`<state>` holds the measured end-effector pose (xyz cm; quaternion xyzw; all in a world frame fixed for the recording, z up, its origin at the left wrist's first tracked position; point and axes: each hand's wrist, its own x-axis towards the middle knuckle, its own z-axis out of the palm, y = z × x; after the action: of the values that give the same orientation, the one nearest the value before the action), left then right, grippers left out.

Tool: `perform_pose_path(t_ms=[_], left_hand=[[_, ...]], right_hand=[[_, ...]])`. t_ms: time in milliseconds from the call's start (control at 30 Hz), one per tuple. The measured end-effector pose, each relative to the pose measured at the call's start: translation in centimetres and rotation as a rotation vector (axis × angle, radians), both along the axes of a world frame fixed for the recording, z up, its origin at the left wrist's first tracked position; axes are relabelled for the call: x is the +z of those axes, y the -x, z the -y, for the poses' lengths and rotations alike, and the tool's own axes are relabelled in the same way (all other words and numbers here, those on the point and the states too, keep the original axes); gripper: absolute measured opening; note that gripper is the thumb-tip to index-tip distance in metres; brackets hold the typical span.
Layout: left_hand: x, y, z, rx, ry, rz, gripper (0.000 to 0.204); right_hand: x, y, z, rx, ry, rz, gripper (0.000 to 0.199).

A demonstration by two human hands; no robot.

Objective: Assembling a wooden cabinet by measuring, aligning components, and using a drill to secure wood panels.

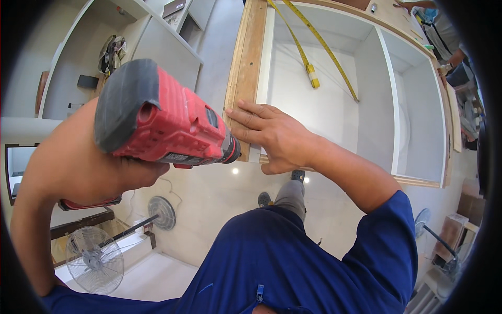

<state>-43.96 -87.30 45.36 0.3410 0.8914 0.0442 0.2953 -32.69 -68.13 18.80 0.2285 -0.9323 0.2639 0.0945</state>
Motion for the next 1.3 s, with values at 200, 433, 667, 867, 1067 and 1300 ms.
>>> perform_pose_path(t_ms=[200, 433, 667, 867, 1067, 1300], left_hand=[[0.3, 1.7, 0.5, -0.329, 0.087, 0.066, 0.044], [0.3, 1.4, 0.4, -0.316, 0.055, 0.058, 0.048], [-0.2, 1.7, 1.4, -0.432, -0.013, -0.019, 0.049], [0.0, 1.0, 0.4, -0.180, 0.169, 0.063, 0.051], [-0.6, 0.8, 0.9, -0.294, 0.067, 0.051, 0.039], [-1.2, -0.3, 0.8, -0.184, 0.091, 0.047, 0.039]], right_hand=[[0.0, 0.1, 0.2, 0.015, 0.026, 0.031, 0.093], [-0.1, 0.1, 0.1, 0.010, 0.008, 0.022, 0.091], [-0.3, 0.2, 0.1, 0.008, 0.022, 0.017, 0.093], [-0.2, 0.1, 0.1, 0.004, 0.011, 0.011, 0.094], [-0.5, 0.1, 0.1, 0.000, 0.041, 0.023, 0.094], [-0.6, -0.1, 0.1, -0.014, -0.008, 0.036, 0.094]])
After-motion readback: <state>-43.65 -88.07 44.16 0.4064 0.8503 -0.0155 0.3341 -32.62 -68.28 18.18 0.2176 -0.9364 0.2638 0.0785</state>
